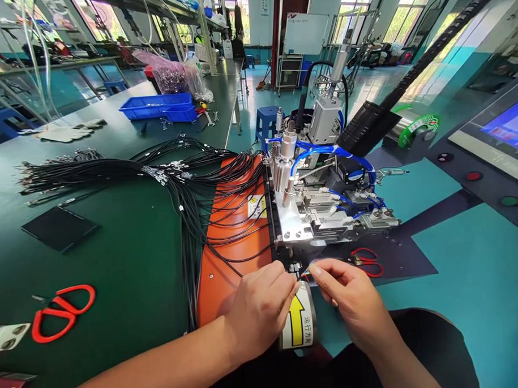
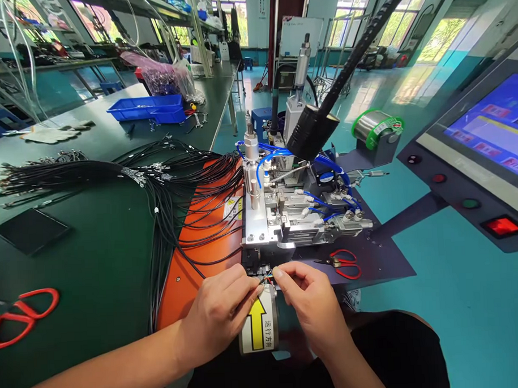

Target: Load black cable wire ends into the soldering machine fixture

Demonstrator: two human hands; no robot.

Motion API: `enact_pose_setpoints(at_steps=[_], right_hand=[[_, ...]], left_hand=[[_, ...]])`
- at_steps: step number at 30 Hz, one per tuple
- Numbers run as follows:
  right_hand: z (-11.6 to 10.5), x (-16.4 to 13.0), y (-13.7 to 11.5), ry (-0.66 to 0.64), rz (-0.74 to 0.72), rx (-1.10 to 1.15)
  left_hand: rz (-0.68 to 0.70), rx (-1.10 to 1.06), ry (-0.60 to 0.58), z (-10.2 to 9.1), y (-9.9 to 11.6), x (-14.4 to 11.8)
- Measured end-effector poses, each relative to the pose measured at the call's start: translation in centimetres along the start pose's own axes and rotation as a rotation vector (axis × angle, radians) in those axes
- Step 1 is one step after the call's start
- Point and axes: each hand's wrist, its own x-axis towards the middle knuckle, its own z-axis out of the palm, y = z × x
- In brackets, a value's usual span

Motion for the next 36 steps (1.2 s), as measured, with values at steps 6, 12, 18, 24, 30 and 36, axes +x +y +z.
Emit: enact_pose_setpoints(at_steps=[6, 12, 18, 24, 30, 36], right_hand=[[0.1, 0.9, 1.3, -0.004, -0.027, 0.026], [0.6, 1.7, 1.9, 0.006, -0.067, 0.034], [1.0, 2.1, 2.1, 0.026, -0.103, 0.020], [1.0, 2.1, 2.5, 0.026, -0.087, 0.011], [1.1, 2.3, 2.6, 0.038, -0.082, 0.014], [1.2, 2.2, 2.6, 0.051, -0.077, -0.009]], left_hand=[[-0.033, -0.033, -0.027, -0.4, -0.2, 0.0], [-0.054, -0.124, -0.084, -0.7, -1.1, 0.0], [-0.069, -0.152, -0.051, -0.4, -1.7, -0.1], [-0.079, -0.142, -0.039, -0.2, -1.7, 0.0], [-0.087, -0.138, -0.049, -0.2, -1.6, 0.2], [-0.100, -0.133, -0.060, -0.4, -1.5, 0.2]])
